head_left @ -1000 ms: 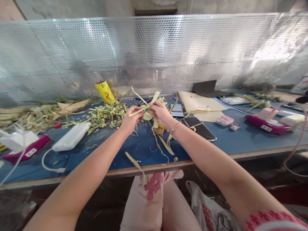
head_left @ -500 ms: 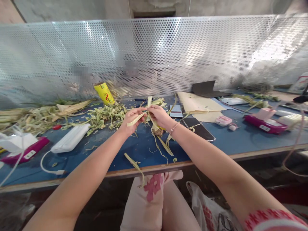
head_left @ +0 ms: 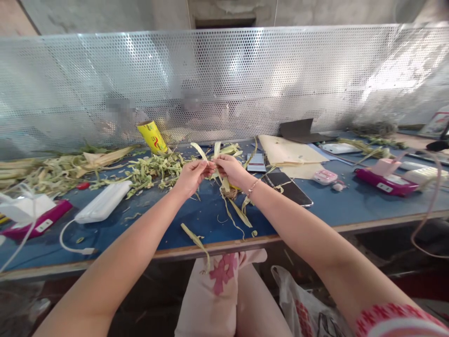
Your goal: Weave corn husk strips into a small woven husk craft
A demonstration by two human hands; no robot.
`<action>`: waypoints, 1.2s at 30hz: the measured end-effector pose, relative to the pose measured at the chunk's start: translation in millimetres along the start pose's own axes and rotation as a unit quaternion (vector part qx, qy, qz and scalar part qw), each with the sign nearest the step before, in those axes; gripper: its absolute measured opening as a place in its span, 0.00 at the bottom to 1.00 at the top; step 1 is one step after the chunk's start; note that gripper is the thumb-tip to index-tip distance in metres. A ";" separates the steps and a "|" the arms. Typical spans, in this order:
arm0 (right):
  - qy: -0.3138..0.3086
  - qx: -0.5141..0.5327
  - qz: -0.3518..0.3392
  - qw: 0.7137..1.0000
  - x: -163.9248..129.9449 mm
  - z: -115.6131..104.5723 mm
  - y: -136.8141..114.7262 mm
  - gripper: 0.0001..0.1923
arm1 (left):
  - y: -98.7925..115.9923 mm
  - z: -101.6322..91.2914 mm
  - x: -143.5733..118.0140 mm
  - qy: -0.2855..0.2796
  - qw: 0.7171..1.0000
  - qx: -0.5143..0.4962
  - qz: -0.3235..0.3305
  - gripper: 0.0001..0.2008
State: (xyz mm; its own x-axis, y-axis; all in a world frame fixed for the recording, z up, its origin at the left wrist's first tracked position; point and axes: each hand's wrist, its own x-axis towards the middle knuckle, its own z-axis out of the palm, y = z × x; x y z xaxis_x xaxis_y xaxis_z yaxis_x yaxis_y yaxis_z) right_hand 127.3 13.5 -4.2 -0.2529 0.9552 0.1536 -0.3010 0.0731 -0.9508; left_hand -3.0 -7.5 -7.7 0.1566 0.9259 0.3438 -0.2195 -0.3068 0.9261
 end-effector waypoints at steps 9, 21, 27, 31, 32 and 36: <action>-0.010 -0.012 -0.001 1.000 -3.9 3.4 -3.5 0.09 | -1.3 -2.3 2.7 0.025 0.999 0.007 -0.025 0.10; -0.059 -0.085 -0.091 0.991 2.9 -7.2 -2.4 0.23 | 4.5 -2.9 3.0 0.052 0.996 -0.021 -0.066 0.11; -0.123 -0.307 -0.251 0.910 6.3 -20.3 4.3 0.35 | 11.4 -3.9 5.1 0.091 0.987 -0.064 -0.112 0.09; -0.146 -0.395 -0.325 0.847 1.6 -22.6 3.7 0.35 | 16.5 -2.9 5.1 0.113 0.980 -0.081 -0.143 0.09; -0.150 -0.410 -0.337 0.834 0.3 -22.7 2.6 0.34 | 17.1 -2.7 5.1 0.116 0.978 -0.086 -0.149 0.08; -0.157 -0.440 -0.382 0.798 -2.3 -23.1 -1.4 0.30 | 16.7 -3.5 6.2 0.130 0.974 -0.096 -0.156 0.07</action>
State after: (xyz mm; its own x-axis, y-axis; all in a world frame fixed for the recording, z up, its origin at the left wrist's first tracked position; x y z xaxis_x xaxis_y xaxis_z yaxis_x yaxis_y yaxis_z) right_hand 149.6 17.8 -9.4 -0.5639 0.4270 0.7069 0.2487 0.9040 -0.3477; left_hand -9.0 -6.2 9.4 0.0012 0.9997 -0.0241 -0.3793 0.0228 0.9250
